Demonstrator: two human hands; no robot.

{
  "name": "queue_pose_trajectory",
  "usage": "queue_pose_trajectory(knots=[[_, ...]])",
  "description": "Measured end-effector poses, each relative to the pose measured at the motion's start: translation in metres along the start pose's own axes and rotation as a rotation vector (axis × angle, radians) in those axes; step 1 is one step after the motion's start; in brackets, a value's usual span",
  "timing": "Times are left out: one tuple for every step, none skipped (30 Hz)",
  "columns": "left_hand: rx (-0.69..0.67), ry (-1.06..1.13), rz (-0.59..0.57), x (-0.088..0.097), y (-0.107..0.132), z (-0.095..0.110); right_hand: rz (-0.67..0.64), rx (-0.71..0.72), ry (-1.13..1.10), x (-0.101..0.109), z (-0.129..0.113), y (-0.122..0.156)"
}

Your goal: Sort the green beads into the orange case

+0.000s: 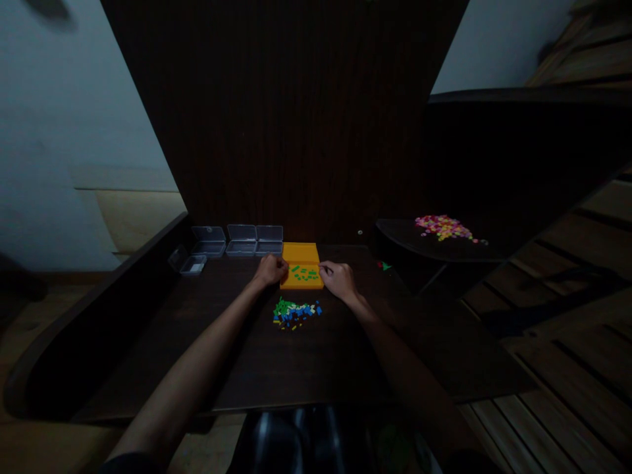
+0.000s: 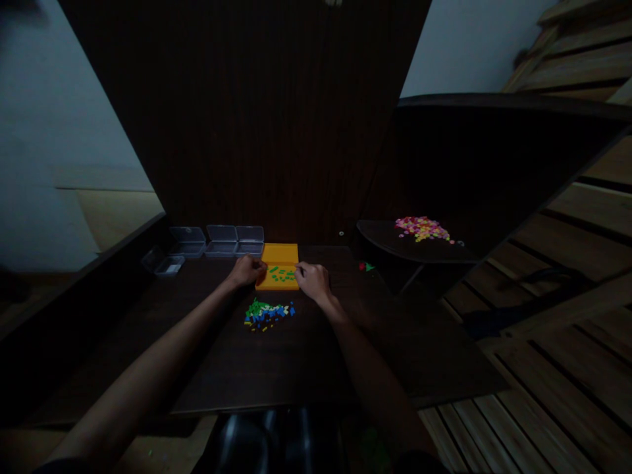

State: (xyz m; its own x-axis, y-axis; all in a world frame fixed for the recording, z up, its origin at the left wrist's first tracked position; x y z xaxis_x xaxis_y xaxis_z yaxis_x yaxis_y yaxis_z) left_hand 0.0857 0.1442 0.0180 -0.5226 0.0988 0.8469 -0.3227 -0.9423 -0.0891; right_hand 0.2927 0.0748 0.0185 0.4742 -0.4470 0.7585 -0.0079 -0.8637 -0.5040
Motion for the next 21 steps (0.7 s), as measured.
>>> queue_pose_trajectory(knots=[[-0.003,0.006,-0.003,0.0,0.001,0.0,0.005,0.009,-0.021,0.0,-0.001,0.0],[-0.009,0.011,-0.003,0.001,0.001,0.0,0.005,0.024,-0.048,0.001,-0.002,0.0],[-0.018,0.015,-0.002,0.001,0.002,0.001,-0.002,0.04,-0.079,0.001,-0.003,0.0],[-0.029,0.019,0.0,0.002,0.003,0.002,-0.014,0.057,-0.113,0.002,-0.005,0.0],[-0.041,0.022,0.005,0.003,0.004,0.002,-0.036,0.075,-0.146,0.003,-0.008,0.001],[-0.054,0.024,0.012,0.005,0.006,0.003,-0.072,0.094,-0.176,0.005,-0.012,0.001],[-0.066,0.026,0.021,0.007,0.008,0.004,-0.125,0.119,-0.199,0.006,-0.016,0.002],[-0.076,0.027,0.034,0.008,0.01,0.004,-0.195,0.148,-0.217,0.008,-0.021,0.003],[-0.085,0.029,0.047,0.011,0.013,0.005,-0.283,0.187,-0.229,0.009,-0.027,0.004],[-0.091,0.03,0.061,0.013,0.016,0.004,-0.383,0.231,-0.236,0.01,-0.032,0.006],[-0.102,0.034,0.077,0.015,0.02,0.004,-0.477,0.268,-0.238,0.011,-0.037,0.008],[-0.121,0.043,0.094,0.017,0.024,0.004,-0.556,0.295,-0.237,0.011,-0.04,0.01],[-0.148,0.057,0.11,0.019,0.029,0.003,-0.619,0.312,-0.234,0.012,-0.043,0.011],[-0.188,0.079,0.123,0.022,0.034,0.003,-0.662,0.321,-0.231,0.012,-0.044,0.012],[-0.232,0.106,0.125,0.023,0.04,0.002,-0.689,0.325,-0.228,0.011,-0.045,0.013],[-0.274,0.138,0.108,0.024,0.047,0.002,-0.705,0.328,-0.227,0.011,-0.045,0.013],[-0.314,0.172,0.072,0.024,0.053,0.001,-0.719,0.332,-0.226,0.01,-0.044,0.014],[-0.348,0.203,0.024,0.024,0.06,0.0,-0.733,0.337,-0.224,0.009,-0.043,0.014],[-0.374,0.226,-0.023,0.023,0.066,-0.001,-0.748,0.34,-0.22,0.008,-0.043,0.014],[-0.39,0.236,-0.062,0.021,0.071,-0.002,-0.763,0.339,-0.214,0.007,-0.042,0.015],[-0.399,0.231,-0.098,0.02,0.076,-0.002,-0.778,0.338,-0.207,0.007,-0.041,0.015]])
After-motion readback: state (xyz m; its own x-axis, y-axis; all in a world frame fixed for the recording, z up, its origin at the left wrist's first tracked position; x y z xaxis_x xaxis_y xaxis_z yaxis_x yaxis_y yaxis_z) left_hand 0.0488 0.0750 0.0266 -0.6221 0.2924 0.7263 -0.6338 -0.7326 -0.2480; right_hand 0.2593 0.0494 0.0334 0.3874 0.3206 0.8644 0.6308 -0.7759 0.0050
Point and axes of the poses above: each hand's wrist, its own y-axis away from the middle knuckle, its own x-axis out of the back of the hand, z = x × y, the point moved 3 cm from there along -y, towards the middle knuckle
